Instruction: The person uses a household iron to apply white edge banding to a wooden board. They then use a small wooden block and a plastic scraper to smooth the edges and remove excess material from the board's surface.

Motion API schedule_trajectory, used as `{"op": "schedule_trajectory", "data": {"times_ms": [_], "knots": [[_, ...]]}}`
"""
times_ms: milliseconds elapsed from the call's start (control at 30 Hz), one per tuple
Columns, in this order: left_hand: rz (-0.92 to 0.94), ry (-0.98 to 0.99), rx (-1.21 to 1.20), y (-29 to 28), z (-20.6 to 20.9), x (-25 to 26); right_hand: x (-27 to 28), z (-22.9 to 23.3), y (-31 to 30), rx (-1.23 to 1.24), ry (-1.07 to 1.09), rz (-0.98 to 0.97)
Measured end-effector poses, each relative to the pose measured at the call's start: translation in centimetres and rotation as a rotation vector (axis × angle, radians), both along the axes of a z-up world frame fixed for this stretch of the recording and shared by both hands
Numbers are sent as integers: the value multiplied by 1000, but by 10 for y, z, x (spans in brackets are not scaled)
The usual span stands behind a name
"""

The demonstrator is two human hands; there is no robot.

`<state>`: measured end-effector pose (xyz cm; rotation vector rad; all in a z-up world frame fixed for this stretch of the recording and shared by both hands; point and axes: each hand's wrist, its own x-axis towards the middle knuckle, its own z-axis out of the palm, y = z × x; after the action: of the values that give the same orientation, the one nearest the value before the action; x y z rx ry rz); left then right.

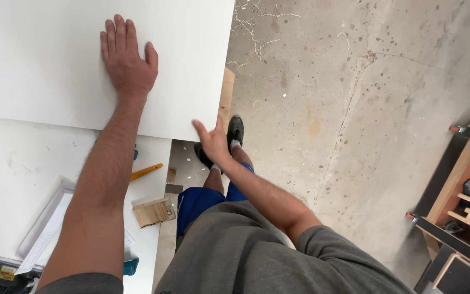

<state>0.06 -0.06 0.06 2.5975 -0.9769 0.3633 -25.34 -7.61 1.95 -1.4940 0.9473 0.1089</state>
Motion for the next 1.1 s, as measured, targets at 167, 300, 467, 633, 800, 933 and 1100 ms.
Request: {"op": "schedule_trajectory", "data": {"times_ms": [167,300,467,633,800,933,1100], "knots": [[-23,-6,-48,5,-10,3,-78,-19,34,265,43,206],[6,229,-226,4,1,-43,-89,15,29,823,-54,67],[-348,407,-479,26,76,-219,-51,24,81,769,-965,-441],[-290,375,-294,55,79,-260,-68,139,22,1025,-410,-186],[255,1824,-1369,28,189,-284,-84,41,20,-612,-1219,626],[156,1624,-1385,40,175,-255,-29,11,-85,-889,-892,778],[944,1804,-1363,53,60,-241,30,-14,-178,-1297,-658,752]]}}
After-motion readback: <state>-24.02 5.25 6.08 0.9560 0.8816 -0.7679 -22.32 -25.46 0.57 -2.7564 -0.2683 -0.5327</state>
